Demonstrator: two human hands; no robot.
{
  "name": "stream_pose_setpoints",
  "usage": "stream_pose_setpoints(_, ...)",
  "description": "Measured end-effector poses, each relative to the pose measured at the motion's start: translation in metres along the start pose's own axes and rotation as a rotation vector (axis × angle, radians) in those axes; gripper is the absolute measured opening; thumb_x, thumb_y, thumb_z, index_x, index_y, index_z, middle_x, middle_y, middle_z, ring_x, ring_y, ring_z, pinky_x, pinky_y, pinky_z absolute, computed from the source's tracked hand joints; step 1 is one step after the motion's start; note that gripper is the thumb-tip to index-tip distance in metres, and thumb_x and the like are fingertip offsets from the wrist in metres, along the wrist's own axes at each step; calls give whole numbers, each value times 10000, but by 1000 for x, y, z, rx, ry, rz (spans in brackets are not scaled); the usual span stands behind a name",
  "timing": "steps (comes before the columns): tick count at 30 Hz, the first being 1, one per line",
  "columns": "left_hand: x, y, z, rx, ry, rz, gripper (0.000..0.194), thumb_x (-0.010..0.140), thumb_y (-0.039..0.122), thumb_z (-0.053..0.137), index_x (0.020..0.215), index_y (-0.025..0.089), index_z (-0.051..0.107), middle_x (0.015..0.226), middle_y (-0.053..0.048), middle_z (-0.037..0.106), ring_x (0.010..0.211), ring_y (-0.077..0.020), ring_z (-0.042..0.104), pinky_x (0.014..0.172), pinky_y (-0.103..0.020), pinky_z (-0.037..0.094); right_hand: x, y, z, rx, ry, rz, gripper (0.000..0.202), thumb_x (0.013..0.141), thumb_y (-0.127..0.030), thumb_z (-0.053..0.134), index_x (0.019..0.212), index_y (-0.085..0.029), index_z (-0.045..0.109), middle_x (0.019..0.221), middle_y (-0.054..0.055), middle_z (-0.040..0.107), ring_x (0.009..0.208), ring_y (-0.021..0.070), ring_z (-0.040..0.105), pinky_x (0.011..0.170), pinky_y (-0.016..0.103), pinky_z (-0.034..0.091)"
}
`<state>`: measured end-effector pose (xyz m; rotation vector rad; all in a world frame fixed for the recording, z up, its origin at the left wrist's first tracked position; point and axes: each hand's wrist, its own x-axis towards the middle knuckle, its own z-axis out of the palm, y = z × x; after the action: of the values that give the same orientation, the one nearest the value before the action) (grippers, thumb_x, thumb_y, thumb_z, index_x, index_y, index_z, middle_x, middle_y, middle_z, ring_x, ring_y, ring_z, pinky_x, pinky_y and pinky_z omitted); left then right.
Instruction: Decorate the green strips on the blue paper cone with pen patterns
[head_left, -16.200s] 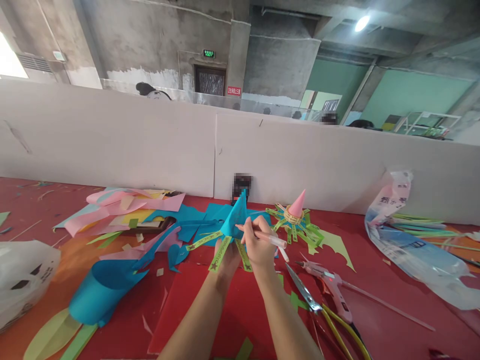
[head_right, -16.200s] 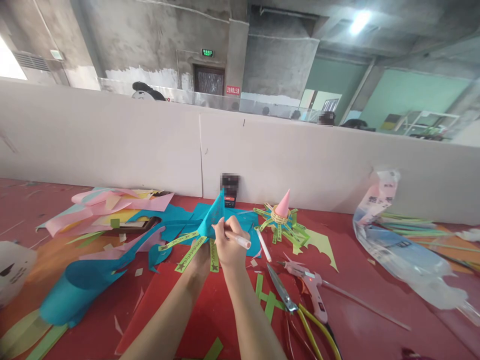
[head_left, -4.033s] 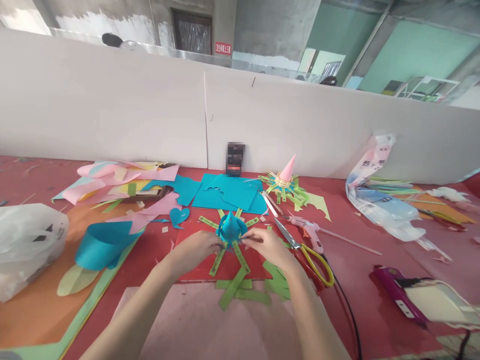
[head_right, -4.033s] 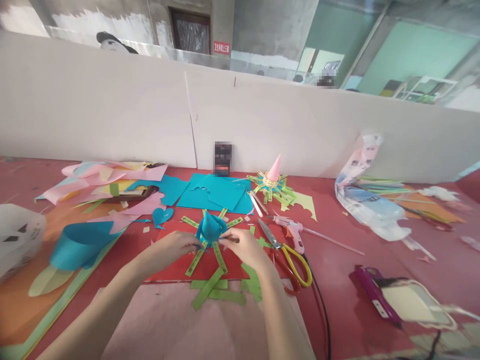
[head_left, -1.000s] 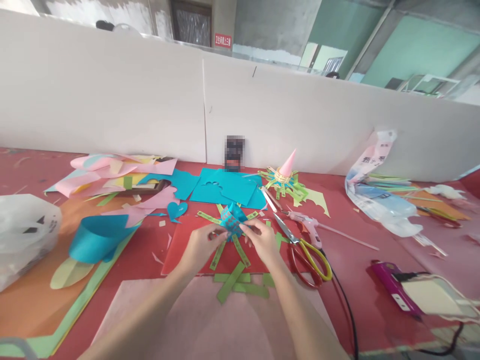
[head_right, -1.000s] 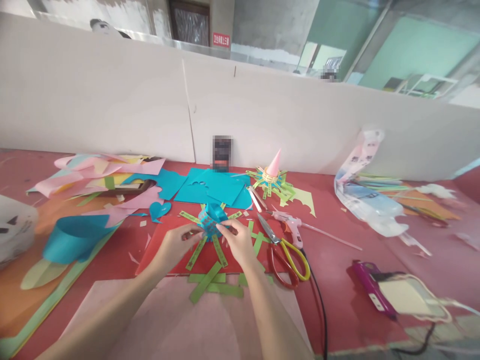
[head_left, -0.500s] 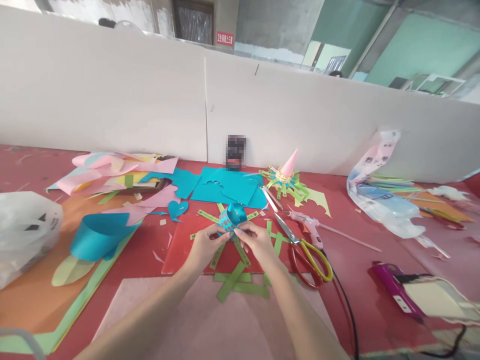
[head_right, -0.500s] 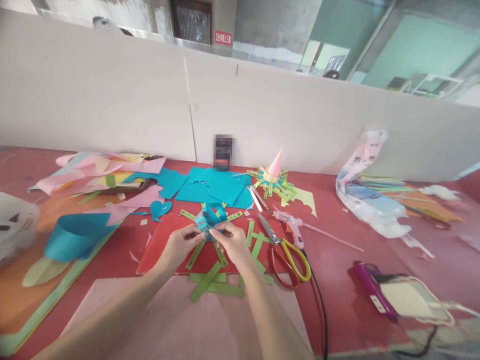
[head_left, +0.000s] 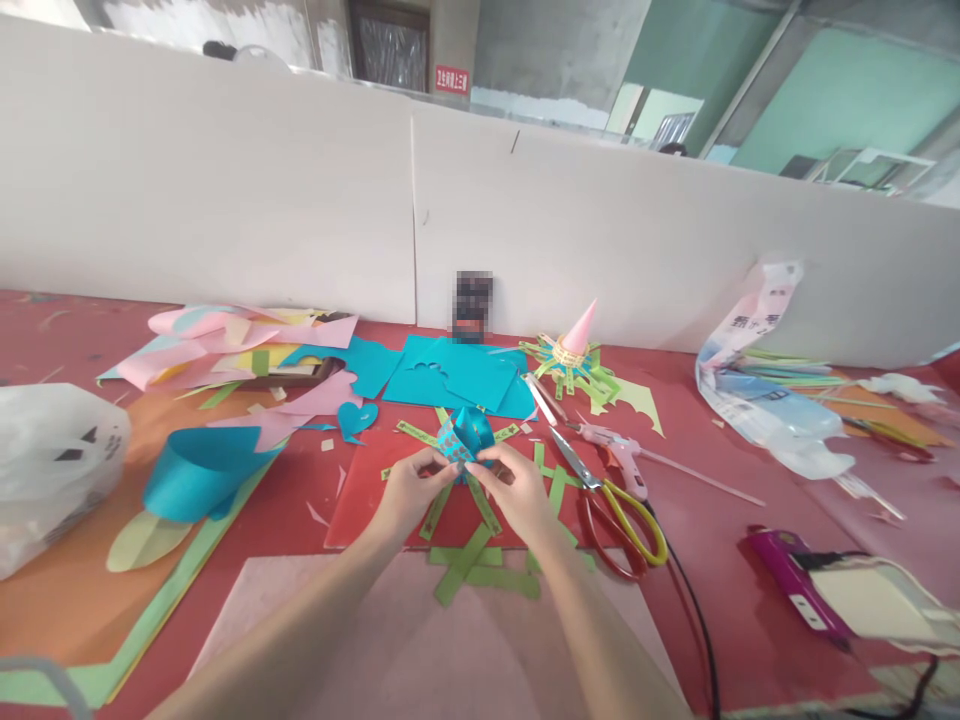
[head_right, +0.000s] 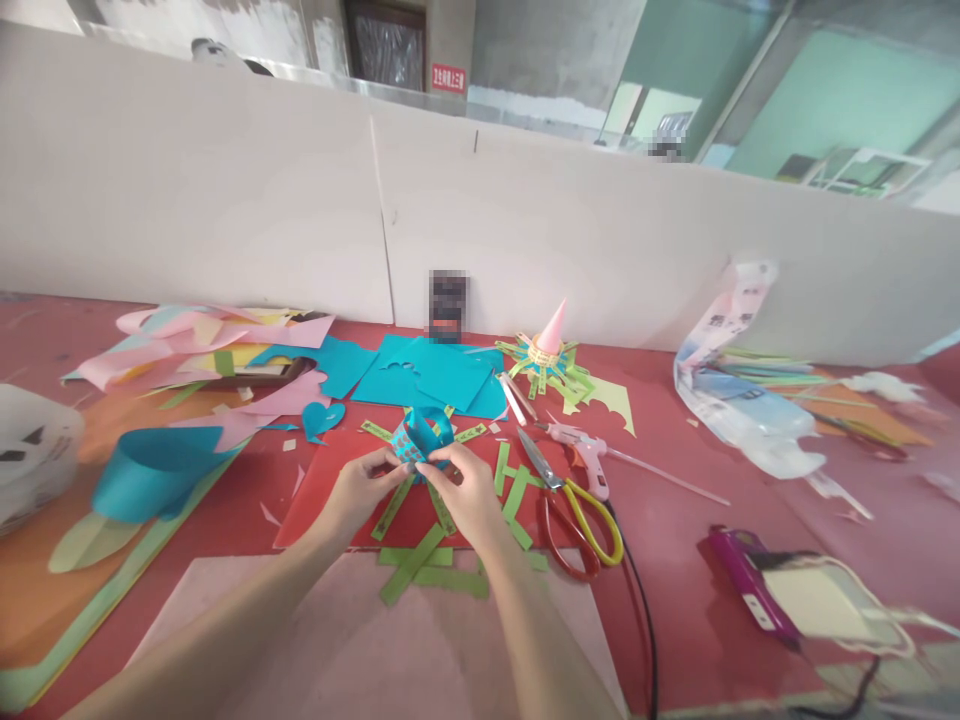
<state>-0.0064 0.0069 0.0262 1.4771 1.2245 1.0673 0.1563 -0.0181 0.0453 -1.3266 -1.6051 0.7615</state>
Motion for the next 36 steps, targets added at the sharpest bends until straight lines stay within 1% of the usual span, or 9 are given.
stream_pose_setpoints(5, 0, 0, -1, 0, -11, 0, 294, 674, 452, 617, 614, 167, 574, 606, 6, 611, 599, -138, 541, 599, -242, 406, 0, 4, 2, -14, 0, -27, 235, 812, -423, 585, 879, -201, 624, 708, 21, 621, 589, 151, 575, 547, 247, 438)
stream_pose_setpoints(9, -1, 3, -2, 9, -17, 5, 293, 681, 452, 615, 621, 167, 581, 604, 7, 597, 594, -134, 530, 590, -239, 394, -1, 4, 3, 20, -12, -65, 250, 834, -439, 545, 779, -203, 604, 711, 22, 595, 578, 141, 556, 546, 244, 432)
stream_pose_setpoints(11, -1, 4, -2, 10, -18, 11, 298, 682, 460, 612, 620, 170, 577, 601, 10, 590, 589, -132, 524, 582, -236, 390, -1, 2, 2, 54, -20, -59, 264, 835, -449, 538, 751, -205, 592, 685, 9, 569, 557, 132, 539, 539, 241, 427)
stream_pose_setpoints(13, -1, 4, -2, 4, -25, 21, 304, 682, 467, 610, 622, 172, 570, 605, 10, 590, 594, -131, 524, 586, -234, 394, -1, 1, 0, 107, -48, -13, 266, 826, -456, 550, 741, -207, 587, 610, -17, 527, 517, 122, 514, 513, 234, 410)
stream_pose_setpoints(17, -2, 4, -1, -8, -48, 37, 296, 694, 462, 604, 640, 173, 569, 633, 3, 610, 623, -137, 543, 606, -236, 413, 0, 1, -2, 217, -127, 124, 277, 801, -476, 576, 738, -206, 584, 457, -63, 432, 410, 105, 443, 421, 218, 341)
stream_pose_setpoints(22, -2, 6, -3, 12, -47, 45, 271, 705, 432, 607, 640, 172, 567, 625, 11, 600, 609, -129, 537, 595, -230, 403, 0, 1, -2, 287, -133, 194, 286, 792, -484, 582, 809, -199, 598, 394, -73, 458, 322, 86, 405, 350, 198, 277)
stream_pose_setpoints(26, -3, 6, -3, 36, -57, 53, 260, 710, 417, 608, 638, 171, 562, 606, 14, 577, 590, -125, 522, 565, -225, 384, 0, 0, -2, 326, -128, 264, 296, 784, -487, 591, 808, -192, 588, 331, -79, 452, 260, 87, 399, 313, 184, 240)
stream_pose_setpoints(32, -3, 5, -3, 62, -54, 85, 272, 770, 431, 541, 688, 173, 570, 670, 0, 600, 640, -132, 552, 610, -226, 418, 2, 3, -1, 342, -99, 289, 307, 775, -494, 598, 804, -189, 584, 328, -74, 474, 259, 101, 438, 313, 181, 254)
stream_pose_setpoints(36, -2, 2, -4, 108, -57, 121, 280, 794, 432, 515, 696, 172, 555, 678, -2, 601, 646, -130, 563, 605, -219, 432, 1, 2, 0, 313, -119, 278, 297, 800, -495, 568, 794, -199, 561, 342, -75, 479, 277, 112, 469, 324, 185, 272)
